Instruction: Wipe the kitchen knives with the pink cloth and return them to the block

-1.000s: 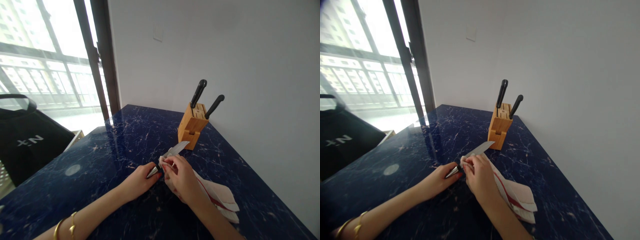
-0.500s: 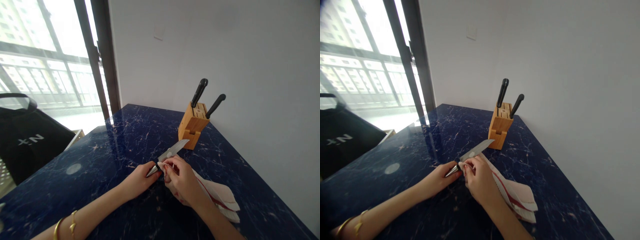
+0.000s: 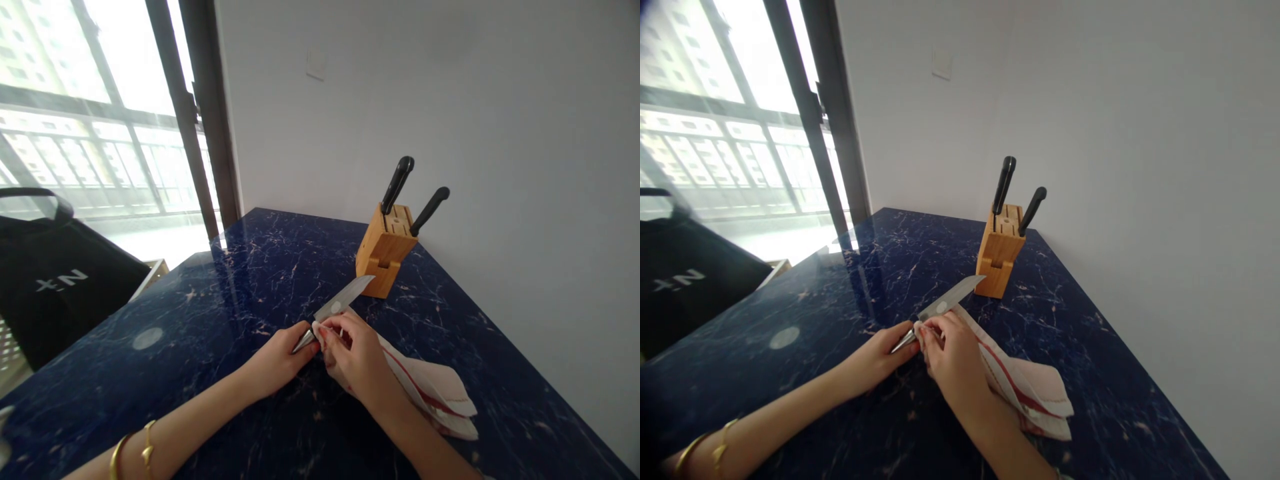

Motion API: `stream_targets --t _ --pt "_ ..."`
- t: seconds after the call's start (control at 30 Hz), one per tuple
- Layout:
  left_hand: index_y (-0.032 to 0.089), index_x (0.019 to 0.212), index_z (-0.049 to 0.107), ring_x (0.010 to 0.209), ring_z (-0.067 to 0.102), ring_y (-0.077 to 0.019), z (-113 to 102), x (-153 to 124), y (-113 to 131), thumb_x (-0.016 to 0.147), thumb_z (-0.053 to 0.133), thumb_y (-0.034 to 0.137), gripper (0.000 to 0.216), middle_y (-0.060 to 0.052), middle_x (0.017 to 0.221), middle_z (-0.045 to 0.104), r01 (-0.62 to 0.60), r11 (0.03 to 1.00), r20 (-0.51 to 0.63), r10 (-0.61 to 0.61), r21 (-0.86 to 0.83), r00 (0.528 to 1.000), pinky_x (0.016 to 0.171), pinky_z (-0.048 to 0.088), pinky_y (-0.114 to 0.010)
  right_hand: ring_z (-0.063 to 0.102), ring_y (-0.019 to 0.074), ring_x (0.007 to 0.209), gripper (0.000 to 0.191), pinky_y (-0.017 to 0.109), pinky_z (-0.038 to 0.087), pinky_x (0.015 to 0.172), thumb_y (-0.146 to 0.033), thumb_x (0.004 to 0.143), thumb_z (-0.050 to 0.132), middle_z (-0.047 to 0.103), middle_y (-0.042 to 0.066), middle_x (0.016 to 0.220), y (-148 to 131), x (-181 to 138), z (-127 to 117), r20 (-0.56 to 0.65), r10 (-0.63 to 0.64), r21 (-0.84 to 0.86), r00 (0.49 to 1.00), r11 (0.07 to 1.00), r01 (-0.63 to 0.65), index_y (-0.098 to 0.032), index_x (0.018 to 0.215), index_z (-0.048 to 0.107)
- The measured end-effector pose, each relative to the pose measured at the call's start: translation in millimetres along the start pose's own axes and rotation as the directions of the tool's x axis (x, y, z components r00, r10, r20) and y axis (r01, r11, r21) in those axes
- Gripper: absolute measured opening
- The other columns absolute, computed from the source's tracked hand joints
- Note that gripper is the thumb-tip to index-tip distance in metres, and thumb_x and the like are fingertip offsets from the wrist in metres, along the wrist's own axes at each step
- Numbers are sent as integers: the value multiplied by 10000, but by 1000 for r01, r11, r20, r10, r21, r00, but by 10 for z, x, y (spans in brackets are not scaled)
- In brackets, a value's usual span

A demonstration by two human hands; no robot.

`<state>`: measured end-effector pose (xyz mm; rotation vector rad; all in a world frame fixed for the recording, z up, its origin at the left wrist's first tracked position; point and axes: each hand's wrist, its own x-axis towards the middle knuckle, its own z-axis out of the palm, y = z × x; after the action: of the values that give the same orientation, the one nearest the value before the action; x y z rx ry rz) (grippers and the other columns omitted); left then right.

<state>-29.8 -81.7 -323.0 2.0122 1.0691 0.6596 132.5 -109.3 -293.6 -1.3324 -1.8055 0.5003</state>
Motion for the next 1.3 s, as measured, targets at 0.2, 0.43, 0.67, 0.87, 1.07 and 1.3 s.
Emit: stream_targets --t 0.2,0.43,0.67,0.87,1.07,1.3 --pt "171 809 515 597 443 -111 -4 -16 36 844 387 443 303 26 682 528 -6 999 32 5 36 999 571 353 -211 547 123 635 154 231 413 588 -236 809 488 606 9 706 1 8 -18 61 85 2 995 996 -85 -184 743 617" --pt "175 780 491 589 436 -106 3 -23 39 852 369 439 300 36 669 515 -10 999 19 9 46 1000 557 341 -204 546 124 648 152 229 415 601 -190 789 490 599 9 709 -6 23 -38 64 43 -68 997 997 -39 -189 713 622" --pt "187 817 492 615 478 -124 33 -25 14 850 380 420 261 18 713 558 14 998 -11 -13 59 1000 569 349 -211 549 134 709 160 238 414 634 -230 819 475 588 18 755 -40 32 -37 36 -4 -90 999 996 7 -192 748 614" --pt "199 824 489 618 503 -134 26 -29 49 845 401 377 199 15 714 568 -7 992 5 7 124 1000 565 346 -213 547 131 688 162 242 419 644 -195 816 457 579 17 738 -45 35 -60 77 2 -101 997 995 6 -186 727 592" --pt "205 797 477 615 520 -141 38 -34 52 847 402 372 191 10 707 576 -6 984 12 4 179 1000 551 336 -214 549 139 692 141 242 417 621 -190 789 491 580 23 745 -121 18 -86 135 22 -149 991 989 -2 -184 662 551" --pt "190 791 474 607 487 -123 34 -30 47 851 395 383 218 26 683 543 -22 992 -6 23 122 1000 551 335 -206 554 141 721 151 248 424 655 -161 806 451 578 27 753 -101 10 -87 111 22 -113 994 994 -10 -177 716 571"
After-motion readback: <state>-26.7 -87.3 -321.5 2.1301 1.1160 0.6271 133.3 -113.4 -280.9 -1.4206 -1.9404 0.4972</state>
